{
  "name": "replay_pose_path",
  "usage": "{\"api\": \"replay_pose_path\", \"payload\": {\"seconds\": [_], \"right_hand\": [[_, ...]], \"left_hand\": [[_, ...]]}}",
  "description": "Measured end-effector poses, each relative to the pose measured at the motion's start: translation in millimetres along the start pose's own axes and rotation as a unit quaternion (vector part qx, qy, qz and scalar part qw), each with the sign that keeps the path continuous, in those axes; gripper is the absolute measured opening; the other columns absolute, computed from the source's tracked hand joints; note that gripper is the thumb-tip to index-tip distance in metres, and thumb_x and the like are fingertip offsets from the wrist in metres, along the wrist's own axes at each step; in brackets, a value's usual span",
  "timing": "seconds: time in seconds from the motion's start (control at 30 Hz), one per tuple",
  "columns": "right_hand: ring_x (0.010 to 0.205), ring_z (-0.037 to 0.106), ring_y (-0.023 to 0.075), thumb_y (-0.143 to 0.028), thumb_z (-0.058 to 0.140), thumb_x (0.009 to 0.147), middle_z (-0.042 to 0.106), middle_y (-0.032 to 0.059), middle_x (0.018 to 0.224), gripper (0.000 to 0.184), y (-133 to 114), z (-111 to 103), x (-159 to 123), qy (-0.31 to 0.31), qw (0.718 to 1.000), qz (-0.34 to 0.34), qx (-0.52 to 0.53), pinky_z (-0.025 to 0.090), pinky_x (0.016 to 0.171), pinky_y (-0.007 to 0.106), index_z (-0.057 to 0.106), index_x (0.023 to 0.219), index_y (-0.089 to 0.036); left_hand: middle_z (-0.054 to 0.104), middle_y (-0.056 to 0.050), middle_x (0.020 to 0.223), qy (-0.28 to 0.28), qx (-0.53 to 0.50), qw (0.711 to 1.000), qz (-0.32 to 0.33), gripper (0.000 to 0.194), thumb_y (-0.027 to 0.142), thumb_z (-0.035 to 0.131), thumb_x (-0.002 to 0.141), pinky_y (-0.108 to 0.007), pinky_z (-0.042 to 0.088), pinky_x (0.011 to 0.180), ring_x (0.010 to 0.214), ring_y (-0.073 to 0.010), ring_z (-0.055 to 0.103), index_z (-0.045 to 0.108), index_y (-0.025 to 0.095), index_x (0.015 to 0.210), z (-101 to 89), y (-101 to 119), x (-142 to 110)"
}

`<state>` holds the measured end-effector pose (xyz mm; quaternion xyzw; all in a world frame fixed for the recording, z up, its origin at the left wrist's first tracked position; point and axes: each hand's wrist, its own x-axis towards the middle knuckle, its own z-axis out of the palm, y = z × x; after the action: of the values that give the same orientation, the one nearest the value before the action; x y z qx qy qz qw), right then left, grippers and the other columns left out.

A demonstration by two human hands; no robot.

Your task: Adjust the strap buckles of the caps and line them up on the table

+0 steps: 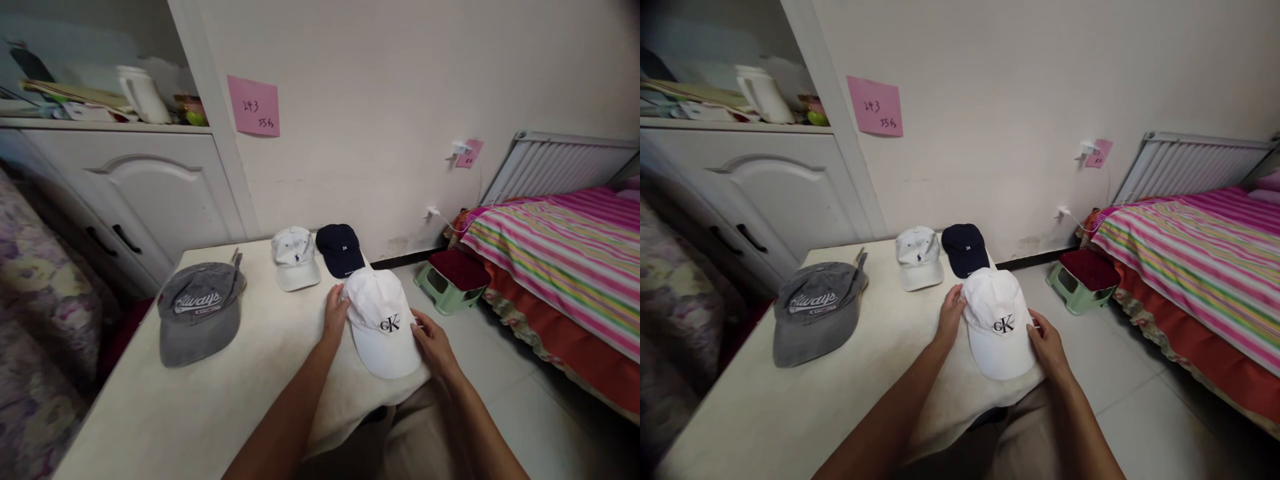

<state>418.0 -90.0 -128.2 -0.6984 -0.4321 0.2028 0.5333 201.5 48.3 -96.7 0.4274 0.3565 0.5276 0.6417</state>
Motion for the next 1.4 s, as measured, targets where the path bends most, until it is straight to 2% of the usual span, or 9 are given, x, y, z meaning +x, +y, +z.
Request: {"api": "replay_pose_path", "payload": {"seconds": [0.2,0.37,0.47,0.63,0.77,1.13,1.27,1.37,1.4], "right_hand": [[0.091,0.068,0.0278,-0.039,0.054,0.081,0.072,0.013,0.113,0.05,6.0,6.0,3.5,0.019,0.996,-0.01,-0.085,0.051,0.09,0.046,0.068,0.123,-0.015],[0.102,0.065,0.0304,-0.036,0.049,0.083,0.069,0.015,0.118,0.047,8.4,8.0,-1.6,0.035,0.991,-0.034,-0.125,0.047,0.097,0.048,0.068,0.121,-0.014],[0.11,0.062,0.0316,-0.035,0.047,0.084,0.069,0.0161,0.118,0.046,8.0,8.8,-3.4,0.046,0.988,-0.046,-0.142,0.044,0.101,0.048,0.069,0.119,-0.013],[0.106,0.062,0.0316,-0.036,0.046,0.084,0.069,0.0173,0.115,0.045,7.0,10.6,-7.3,0.058,0.986,-0.052,-0.15,0.046,0.098,0.048,0.069,0.115,-0.012],[0.107,0.061,0.0303,-0.036,0.044,0.086,0.068,0.0164,0.115,0.044,7.0,12.6,-16.9,0.083,0.986,-0.055,-0.137,0.045,0.099,0.047,0.068,0.116,-0.013],[0.108,0.059,0.0309,-0.036,0.05,0.084,0.064,0.0166,0.114,0.035,9.9,5.2,-53.2,0.135,0.986,-0.054,-0.088,0.044,0.101,0.048,0.067,0.105,-0.015],[0.109,0.057,0.031,-0.038,0.049,0.087,0.061,0.0157,0.116,0.035,-5.7,4.4,-74.1,0.149,0.985,-0.054,-0.068,0.044,0.1,0.048,0.064,0.11,-0.016],[0.102,0.06,0.0296,-0.037,0.052,0.09,0.065,0.0133,0.111,0.029,-31.5,23.5,-97.4,0.13,0.989,-0.07,-0.018,0.046,0.093,0.044,0.063,0.111,-0.02],[0.1,0.06,0.0293,-0.036,0.053,0.091,0.067,0.0123,0.107,0.025,-41.2,34.8,-105.2,0.089,0.993,-0.074,0.002,0.047,0.091,0.042,0.064,0.108,-0.021]], "left_hand": [[0.043,-0.013,0.153,0.02,0.013,0.999,-0.045,0.061,0.014,0.071,0.073,-0.041,0.031,0.114,0.144,-0.0324,0.033,0.052,0.021,0.131,3.7,-3.3,-25.4],[0.054,-0.016,0.142,0.007,0.015,0.997,-0.076,0.057,0.015,0.069,0.075,-0.042,0.044,0.103,0.127,-0.0312,0.053,0.051,0.02,0.129,4.2,-8.7,-66.4],[0.056,-0.017,0.139,0.001,0.018,0.996,-0.09,0.056,0.016,0.07,0.074,-0.041,0.045,0.1,0.12,-0.0307,0.058,0.054,0.019,0.127,1.5,-13.2,-83.2],[0.063,-0.014,0.131,-0.007,0.024,0.995,-0.094,0.05,0.011,0.073,0.067,-0.041,0.038,0.107,0.127,-0.0335,0.052,0.064,0.02,0.115,-1.9,-16.9,-89.4],[0.058,-0.013,0.137,-0.001,0.032,0.996,-0.083,0.046,0.009,0.071,0.065,-0.04,0.033,0.112,0.134,-0.0335,0.045,0.066,0.019,0.109,-4.1,-18.7,-89.6],[0.064,-0.015,0.132,-0.054,0.013,0.993,-0.106,0.044,0.015,0.071,0.068,-0.046,0.035,0.111,0.131,-0.0342,0.051,0.066,0.019,0.112,-18.1,-13.3,-112.4],[0.068,-0.015,0.125,-0.063,0.019,0.991,-0.114,0.039,0.012,0.069,0.067,-0.047,0.036,0.11,0.127,-0.0342,0.054,0.069,0.019,0.105,-29.8,-8.5,-120.0],[0.07,-0.015,0.116,-0.059,0.023,0.991,-0.115,0.034,0.01,0.069,0.067,-0.048,0.039,0.107,0.12,-0.0343,0.059,0.071,0.018,0.1,-43.1,-4.0,-131.1],[0.071,-0.015,0.114,-0.057,0.022,0.992,-0.114,0.033,0.01,0.069,0.068,-0.047,0.04,0.106,0.118,-0.0337,0.061,0.072,0.018,0.1,-48.0,-1.9,-135.5]]}}
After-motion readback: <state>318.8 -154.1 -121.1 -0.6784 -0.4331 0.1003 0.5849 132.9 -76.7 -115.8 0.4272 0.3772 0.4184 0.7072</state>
